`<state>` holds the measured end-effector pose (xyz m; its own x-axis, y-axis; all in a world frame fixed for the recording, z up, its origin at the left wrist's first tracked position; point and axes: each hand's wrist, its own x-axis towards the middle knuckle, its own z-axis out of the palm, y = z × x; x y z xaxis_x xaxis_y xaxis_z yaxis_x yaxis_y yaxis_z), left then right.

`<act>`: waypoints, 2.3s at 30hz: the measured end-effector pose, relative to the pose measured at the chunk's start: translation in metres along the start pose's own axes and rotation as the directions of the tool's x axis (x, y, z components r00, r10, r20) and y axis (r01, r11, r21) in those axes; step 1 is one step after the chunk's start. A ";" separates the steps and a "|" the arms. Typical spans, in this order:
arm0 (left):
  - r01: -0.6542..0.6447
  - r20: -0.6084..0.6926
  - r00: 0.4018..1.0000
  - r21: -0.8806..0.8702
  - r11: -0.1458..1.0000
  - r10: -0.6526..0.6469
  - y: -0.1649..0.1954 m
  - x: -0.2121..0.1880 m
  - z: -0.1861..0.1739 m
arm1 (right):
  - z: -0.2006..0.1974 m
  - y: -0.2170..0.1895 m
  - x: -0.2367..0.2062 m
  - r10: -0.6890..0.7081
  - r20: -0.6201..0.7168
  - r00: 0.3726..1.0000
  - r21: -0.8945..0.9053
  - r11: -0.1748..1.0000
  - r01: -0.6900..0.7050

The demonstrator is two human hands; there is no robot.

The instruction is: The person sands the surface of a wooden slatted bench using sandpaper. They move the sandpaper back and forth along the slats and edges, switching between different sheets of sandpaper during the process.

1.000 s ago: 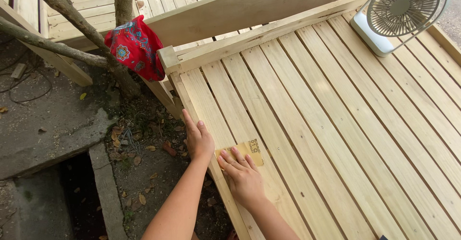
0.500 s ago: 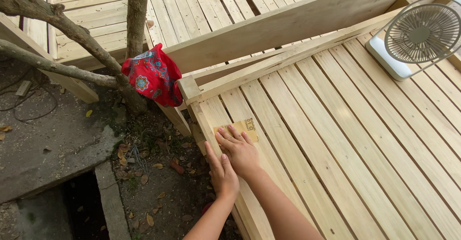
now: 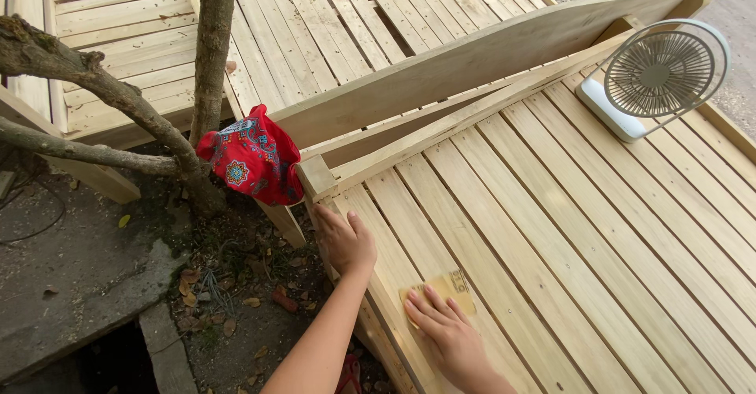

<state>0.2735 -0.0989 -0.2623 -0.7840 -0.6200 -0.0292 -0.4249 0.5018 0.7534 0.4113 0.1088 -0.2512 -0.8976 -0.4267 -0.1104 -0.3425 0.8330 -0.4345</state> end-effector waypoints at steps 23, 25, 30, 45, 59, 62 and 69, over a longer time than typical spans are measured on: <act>-0.137 0.046 0.990 0.053 0.989 0.134 -0.007 -0.006 -0.006 | 0.015 0.004 -0.019 0.020 0.162 0.987 -0.054 0.998 -0.012; -0.106 0.059 0.993 0.026 0.994 0.105 -0.006 -0.008 -0.005 | 0.026 0.019 -0.035 0.092 0.282 0.955 -0.104 0.992 -0.065; -0.006 0.137 0.990 -0.014 1.000 0.008 -0.005 -0.008 -0.009 | 0.011 -0.006 0.071 -0.152 0.042 0.988 0.018 0.988 0.151; -0.075 0.042 0.996 -0.092 0.993 0.079 -0.013 -0.008 -0.005 | 0.014 0.020 -0.052 0.176 0.424 0.888 -0.098 0.984 -0.148; -0.075 0.110 0.991 -0.039 0.996 0.079 -0.004 -0.002 -0.022 | -0.014 -0.053 0.170 -0.069 -0.121 0.990 -0.076 0.995 0.060; -0.098 0.163 0.985 0.304 0.948 0.050 0.000 -0.008 -0.026 | -0.011 -0.007 0.085 0.145 -0.187 0.971 -0.053 0.986 -0.158; -0.657 0.516 0.738 0.400 0.639 0.435 0.019 -0.033 -0.023 | -0.003 0.040 -0.071 0.375 -0.235 0.897 -0.107 0.907 -0.408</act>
<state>0.3019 -0.0830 -0.2320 -0.9969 0.0722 -0.0327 0.0624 0.9692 0.2382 0.4604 0.1735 -0.2586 -0.9985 0.0127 -0.0525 0.0256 0.9670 -0.2536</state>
